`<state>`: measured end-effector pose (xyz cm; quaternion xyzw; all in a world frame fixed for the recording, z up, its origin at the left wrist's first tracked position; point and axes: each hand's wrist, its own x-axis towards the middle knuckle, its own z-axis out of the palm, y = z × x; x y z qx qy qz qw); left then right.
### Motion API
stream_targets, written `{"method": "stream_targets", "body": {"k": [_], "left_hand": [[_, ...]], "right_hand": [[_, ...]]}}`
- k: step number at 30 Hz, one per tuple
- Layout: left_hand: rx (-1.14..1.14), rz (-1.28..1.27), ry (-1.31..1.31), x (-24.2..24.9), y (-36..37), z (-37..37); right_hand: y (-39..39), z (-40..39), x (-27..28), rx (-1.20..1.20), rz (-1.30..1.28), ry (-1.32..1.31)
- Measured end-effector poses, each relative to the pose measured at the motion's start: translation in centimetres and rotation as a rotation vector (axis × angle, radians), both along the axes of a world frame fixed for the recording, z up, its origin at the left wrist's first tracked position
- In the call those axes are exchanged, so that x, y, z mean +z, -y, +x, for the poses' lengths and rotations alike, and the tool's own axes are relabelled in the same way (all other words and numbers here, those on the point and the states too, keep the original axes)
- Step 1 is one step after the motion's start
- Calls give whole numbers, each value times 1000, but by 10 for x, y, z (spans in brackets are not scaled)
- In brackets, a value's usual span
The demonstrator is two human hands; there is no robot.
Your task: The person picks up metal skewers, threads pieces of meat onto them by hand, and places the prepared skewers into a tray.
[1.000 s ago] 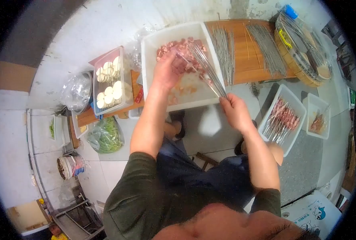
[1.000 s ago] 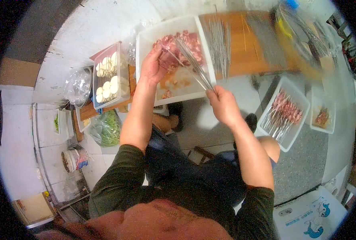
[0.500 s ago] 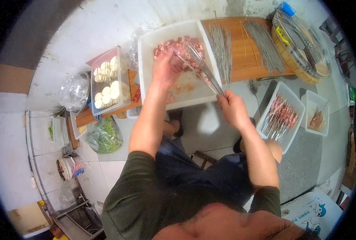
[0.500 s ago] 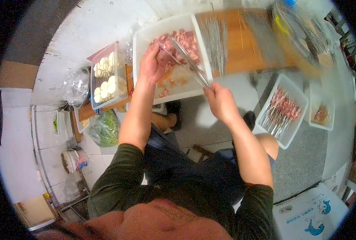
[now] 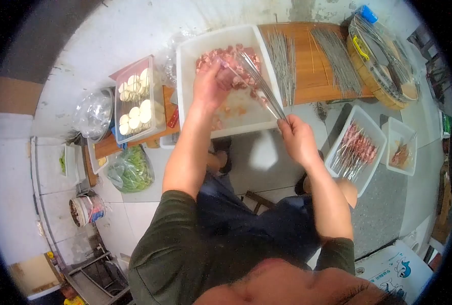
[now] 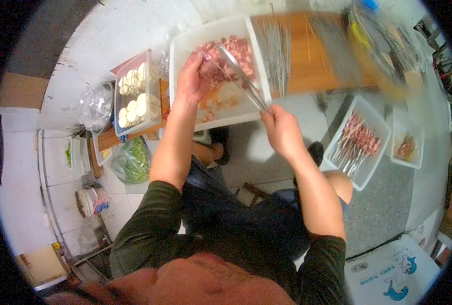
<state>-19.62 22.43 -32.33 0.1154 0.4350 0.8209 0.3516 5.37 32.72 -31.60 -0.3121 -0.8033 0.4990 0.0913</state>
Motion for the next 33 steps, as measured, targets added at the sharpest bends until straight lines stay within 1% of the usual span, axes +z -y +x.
{"method": "stream_targets", "body": {"k": [4, 7, 12, 18, 21, 24, 26, 30, 33], "left_hand": [[-9, -12, -45, -5, 0, -3], [-18, -9, -49, -2, 0, -2], [-10, 25, -51, -1, -1, 1], [71, 36, 9, 0, -6, 6], [19, 50, -10, 1, -5, 9], [53, -1, 26, 6, -7, 15], [35, 25, 12, -5, -5, 5], [66, 84, 50, -4, -5, 4], [16, 88, 60, 3, -2, 7]], "right_hand": [[-1, -1, 3, -13, -57, 26], [-2, -1, -8, 0, 3, 26], [0, 0, -7, 20, 30, 23], [0, -1, -1, 25, 35, 58], [1, -1, 0, 20, 42, 55], [3, -2, -4, -2, 49, 39], [3, -3, -6, -11, 52, 35], [4, -2, -5, -20, 47, 29], [4, -2, -4, -23, 54, 20]]}}
